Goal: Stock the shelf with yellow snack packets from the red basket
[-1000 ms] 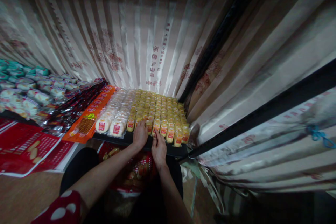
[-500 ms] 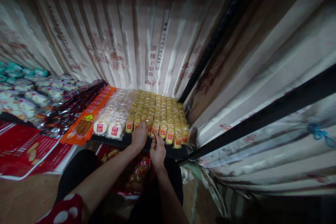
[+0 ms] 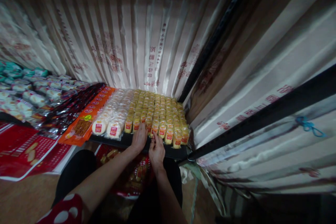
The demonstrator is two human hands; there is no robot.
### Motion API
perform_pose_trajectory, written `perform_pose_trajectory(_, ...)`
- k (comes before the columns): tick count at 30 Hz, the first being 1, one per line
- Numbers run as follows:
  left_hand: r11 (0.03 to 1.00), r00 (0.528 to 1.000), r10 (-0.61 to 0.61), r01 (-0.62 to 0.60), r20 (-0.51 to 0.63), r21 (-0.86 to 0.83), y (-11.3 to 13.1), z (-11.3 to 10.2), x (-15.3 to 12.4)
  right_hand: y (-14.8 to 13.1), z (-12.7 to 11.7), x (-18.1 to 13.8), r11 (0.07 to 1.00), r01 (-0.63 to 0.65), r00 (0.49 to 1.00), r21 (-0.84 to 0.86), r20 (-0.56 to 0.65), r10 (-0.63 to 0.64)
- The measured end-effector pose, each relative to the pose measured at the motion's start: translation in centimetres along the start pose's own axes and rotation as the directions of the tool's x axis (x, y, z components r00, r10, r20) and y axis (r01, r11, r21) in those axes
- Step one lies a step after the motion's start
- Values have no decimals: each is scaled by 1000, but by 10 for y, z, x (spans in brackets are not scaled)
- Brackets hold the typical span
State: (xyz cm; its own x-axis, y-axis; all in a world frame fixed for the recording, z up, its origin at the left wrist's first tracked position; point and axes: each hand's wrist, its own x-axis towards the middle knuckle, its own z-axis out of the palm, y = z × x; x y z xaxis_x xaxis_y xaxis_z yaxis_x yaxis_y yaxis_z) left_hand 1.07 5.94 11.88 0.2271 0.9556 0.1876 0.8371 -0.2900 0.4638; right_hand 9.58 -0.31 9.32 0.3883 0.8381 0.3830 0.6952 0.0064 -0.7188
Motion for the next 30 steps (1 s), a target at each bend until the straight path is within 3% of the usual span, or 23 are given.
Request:
perform_pose_trajectory(10,976,982,185,-189,-48,-109,-10,18,-6,1,2,4,999,-46,999,9,20,46)
perform_pose_trajectory(16,987,988,153,-150,36,-63,-11,12,-7,-2,4,2,993,-100,994,61,49,97)
perform_pose_trajectory(21,984,984,167,-163,56,-75,-13,4,-12,4,2,1,976,-86,994,199,79,72)
perform_pose_trajectory(28,954,978,211,-205,5,-219,-32,-5,-49,4,-1,3,970,-112,993,215,72,99)
perform_pose_trajectory(30,949,972,231,-217,38,-228,-43,-8,-66,-2,-4,-2,972,-88,995,217,74,73)
